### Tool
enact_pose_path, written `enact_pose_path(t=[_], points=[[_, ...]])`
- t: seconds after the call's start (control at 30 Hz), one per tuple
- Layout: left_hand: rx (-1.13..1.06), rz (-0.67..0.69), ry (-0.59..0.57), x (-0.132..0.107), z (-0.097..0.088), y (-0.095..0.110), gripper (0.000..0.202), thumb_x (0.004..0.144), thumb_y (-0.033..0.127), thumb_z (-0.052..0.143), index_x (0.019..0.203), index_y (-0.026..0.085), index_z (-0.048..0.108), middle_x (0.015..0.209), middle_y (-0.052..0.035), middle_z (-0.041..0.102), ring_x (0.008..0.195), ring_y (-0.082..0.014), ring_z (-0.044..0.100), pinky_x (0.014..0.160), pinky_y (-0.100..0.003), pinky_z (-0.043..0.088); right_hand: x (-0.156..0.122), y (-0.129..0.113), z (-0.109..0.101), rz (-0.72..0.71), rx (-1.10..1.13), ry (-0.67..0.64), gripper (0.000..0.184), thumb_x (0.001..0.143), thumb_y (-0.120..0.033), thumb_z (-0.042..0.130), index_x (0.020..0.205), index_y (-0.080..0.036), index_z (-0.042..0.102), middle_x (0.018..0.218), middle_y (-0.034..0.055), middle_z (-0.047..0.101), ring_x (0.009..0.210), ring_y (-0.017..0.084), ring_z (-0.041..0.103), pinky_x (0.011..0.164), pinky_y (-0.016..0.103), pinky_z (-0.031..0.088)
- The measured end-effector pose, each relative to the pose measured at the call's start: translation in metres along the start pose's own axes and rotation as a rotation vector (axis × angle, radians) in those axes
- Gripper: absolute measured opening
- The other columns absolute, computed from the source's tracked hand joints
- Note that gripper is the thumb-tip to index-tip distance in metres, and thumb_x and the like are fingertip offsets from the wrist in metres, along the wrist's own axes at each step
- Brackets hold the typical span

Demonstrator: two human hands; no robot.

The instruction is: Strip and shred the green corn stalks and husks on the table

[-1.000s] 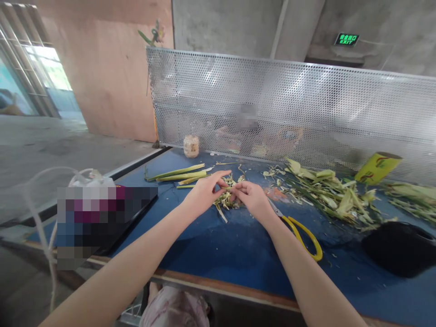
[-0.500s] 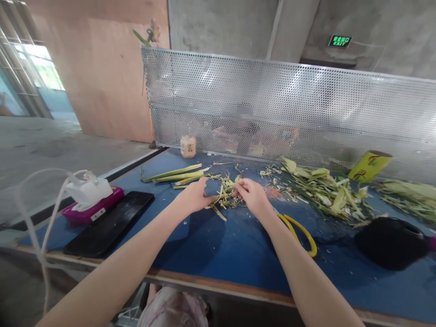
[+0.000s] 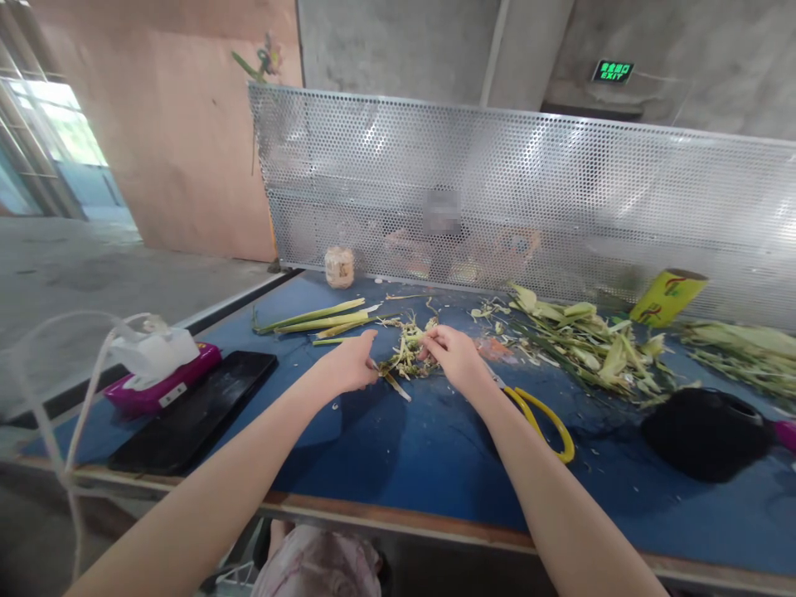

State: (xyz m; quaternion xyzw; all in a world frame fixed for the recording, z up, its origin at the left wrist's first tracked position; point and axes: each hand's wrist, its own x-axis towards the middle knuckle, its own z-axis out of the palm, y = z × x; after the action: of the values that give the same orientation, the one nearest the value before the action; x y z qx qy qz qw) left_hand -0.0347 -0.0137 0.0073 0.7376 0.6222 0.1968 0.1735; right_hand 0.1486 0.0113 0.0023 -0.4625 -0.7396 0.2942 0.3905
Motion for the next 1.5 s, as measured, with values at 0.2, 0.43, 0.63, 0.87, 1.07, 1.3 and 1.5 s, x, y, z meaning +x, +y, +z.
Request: enact_pose_path(t=[0.2, 0.43, 0.63, 0.87, 1.07, 1.3, 1.5], points=[[0.052, 0.054, 0.291, 0.001, -0.008, 0.008, 0.057, 0.075, 0.017, 0.048, 0.129, 0.017, 0.029, 0.084, -0.0098, 0.066, 0.081, -0.0219, 0.06, 0.066, -0.03, 0.043, 0.003, 0.002, -0.001, 0.039, 0.196, 0.04, 0.032, 0.067, -0.049, 0.054, 0.073, -0.017, 0.052, 0.057, -0.0012, 0.051, 0.043, 0.008, 0.038, 0.043, 0.023, 0.03], [0.046, 0.257, 0.458, -0.002, -0.008, 0.014, 0.053, 0.081, 0.02, 0.04, 0.131, 0.021, 0.025, 0.083, -0.004, 0.067, 0.073, -0.0156, 0.06, 0.065, -0.025, 0.041, -0.002, -0.008, -0.004, -0.108, 0.186, 0.229, 0.027, 0.069, -0.045, 0.053, 0.075, -0.019, 0.053, 0.071, 0.0024, 0.05, 0.051, 0.009, 0.041, 0.047, 0.025, 0.034], [-0.094, 0.408, 0.418, 0.0, -0.004, 0.012, 0.051, 0.08, 0.016, 0.04, 0.13, 0.019, 0.027, 0.087, -0.0028, 0.067, 0.075, -0.0136, 0.061, 0.069, -0.023, 0.043, -0.007, -0.019, -0.011, -0.246, 0.097, 0.317, 0.023, 0.071, -0.042, 0.053, 0.074, -0.02, 0.055, 0.106, 0.0085, 0.053, 0.075, 0.016, 0.05, 0.059, 0.027, 0.04], [-0.073, 0.43, 0.478, 0.002, -0.001, 0.009, 0.048, 0.079, 0.015, 0.042, 0.126, 0.022, 0.031, 0.085, 0.0005, 0.067, 0.066, -0.0122, 0.059, 0.065, -0.025, 0.043, -0.002, -0.01, 0.002, -0.02, 0.259, 0.056, 0.036, 0.062, -0.049, 0.06, 0.074, -0.016, 0.056, 0.091, 0.0061, 0.057, 0.048, 0.006, 0.038, 0.047, 0.024, 0.032], [-0.053, 0.422, 0.469, 0.004, -0.001, 0.01, 0.048, 0.077, 0.013, 0.044, 0.123, 0.019, 0.033, 0.08, -0.0003, 0.066, 0.067, -0.013, 0.057, 0.065, -0.026, 0.043, -0.005, -0.007, 0.001, 0.137, 0.343, 0.006, 0.032, 0.061, -0.045, 0.064, 0.075, -0.017, 0.057, 0.051, -0.0052, 0.045, 0.044, 0.006, 0.038, 0.046, 0.022, 0.029], [-0.087, 0.494, 0.411, 0.004, 0.004, 0.01, 0.047, 0.077, 0.013, 0.044, 0.122, 0.02, 0.035, 0.084, -0.0009, 0.064, 0.067, -0.0124, 0.056, 0.067, -0.026, 0.044, -0.004, -0.009, 0.005, 0.262, 0.707, -0.013, 0.035, 0.049, -0.037, 0.074, 0.071, -0.015, 0.057, 0.065, 0.0008, 0.057, 0.064, 0.011, 0.054, 0.06, 0.025, 0.04], [-0.064, 0.538, 0.469, 0.004, 0.002, 0.011, 0.054, 0.072, 0.018, 0.052, 0.123, 0.017, 0.034, 0.081, -0.0016, 0.062, 0.088, -0.0185, 0.054, 0.083, -0.035, 0.038, 0.001, 0.0, 0.0, 0.098, 0.534, 0.026, 0.028, 0.059, -0.039, 0.067, 0.069, -0.014, 0.058, 0.06, -0.0008, 0.053, 0.054, 0.008, 0.047, 0.057, 0.025, 0.038]])
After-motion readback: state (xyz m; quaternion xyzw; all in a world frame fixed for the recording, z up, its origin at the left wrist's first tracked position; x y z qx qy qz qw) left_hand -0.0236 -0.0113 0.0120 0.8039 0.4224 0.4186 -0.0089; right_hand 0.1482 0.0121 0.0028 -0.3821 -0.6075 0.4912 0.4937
